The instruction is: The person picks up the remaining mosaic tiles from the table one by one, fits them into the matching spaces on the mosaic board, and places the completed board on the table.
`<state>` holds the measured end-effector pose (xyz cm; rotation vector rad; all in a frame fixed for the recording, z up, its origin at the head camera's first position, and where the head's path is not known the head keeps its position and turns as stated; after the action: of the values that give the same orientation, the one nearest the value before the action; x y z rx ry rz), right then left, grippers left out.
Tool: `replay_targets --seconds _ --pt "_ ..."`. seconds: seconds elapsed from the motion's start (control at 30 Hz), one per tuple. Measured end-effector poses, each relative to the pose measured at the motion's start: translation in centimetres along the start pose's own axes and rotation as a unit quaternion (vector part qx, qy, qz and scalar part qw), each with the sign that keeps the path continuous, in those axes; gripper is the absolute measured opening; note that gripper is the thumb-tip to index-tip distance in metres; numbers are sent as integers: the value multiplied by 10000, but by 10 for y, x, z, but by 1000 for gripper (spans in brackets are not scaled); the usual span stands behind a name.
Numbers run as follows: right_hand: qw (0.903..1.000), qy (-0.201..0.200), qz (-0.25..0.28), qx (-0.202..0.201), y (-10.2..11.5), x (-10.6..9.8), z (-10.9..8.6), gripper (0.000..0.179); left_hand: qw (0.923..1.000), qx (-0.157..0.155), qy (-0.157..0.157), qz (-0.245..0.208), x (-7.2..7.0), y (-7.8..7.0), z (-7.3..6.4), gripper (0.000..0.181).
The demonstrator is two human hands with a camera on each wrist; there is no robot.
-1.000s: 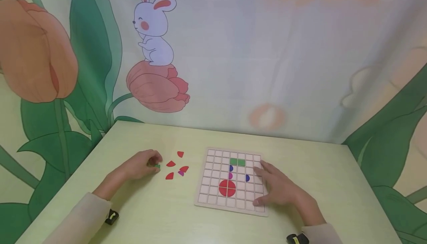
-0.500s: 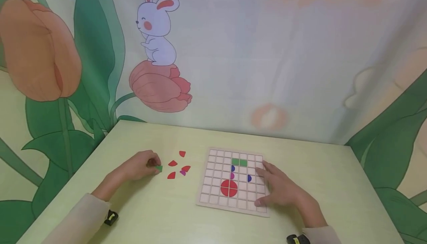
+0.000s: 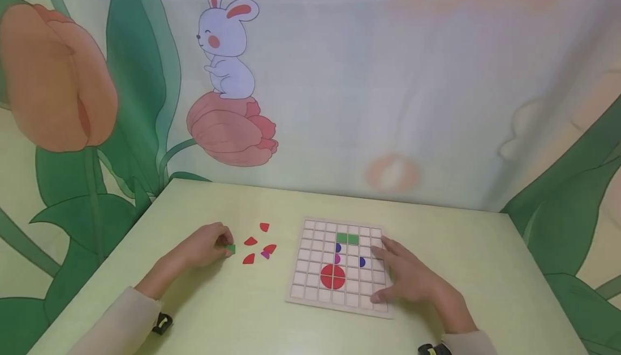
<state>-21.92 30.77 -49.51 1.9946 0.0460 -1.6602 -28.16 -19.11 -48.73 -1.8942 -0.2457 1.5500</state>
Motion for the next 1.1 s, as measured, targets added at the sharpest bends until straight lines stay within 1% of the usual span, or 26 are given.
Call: replay_targets --seconds 0.1,0.2,0.43,0.53,0.63,0.77,1.0,1.1 --pt "10000 49 19 -4 1 -2 1 114 9999 -129 13 41 -1 -5 0 18" --pt "10000 52 57 -36 3 -2 1 114 9998 -185 10 78 -1 -6 -1 18" --pt "10000 12 86 49 5 -5 -2 113 9996 -212 -10 210 -1 -10 -1 19" --pt "9999 49 76 61 5 -4 -2 113 9990 -320 -29 323 -1 -12 0 20" --pt "9999 66 64 100 4 -4 -1 113 9985 -427 -99 331 0 -13 0 21" --pt "9999 85 56 122 3 -4 2 114 9983 -512 -186 213 0 -11 -1 22" --pt "10000 71 22 57 0 -5 4 114 9983 -412 -317 -255 2 -5 -1 24" --pt "10000 49 26 60 -3 -6 5 114 9982 -307 -316 -396 2 -4 1 22"
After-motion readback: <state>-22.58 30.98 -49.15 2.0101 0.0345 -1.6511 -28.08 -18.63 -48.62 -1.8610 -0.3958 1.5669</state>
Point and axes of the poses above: each hand's wrist, its own z-axis towards the middle knuckle, its own x-axis out of the palm, y = z × x, the point moved 1 cm from there along z, towards the middle knuckle, and after that the axes turned 7 degrees about -z, right-handed, at the moved point
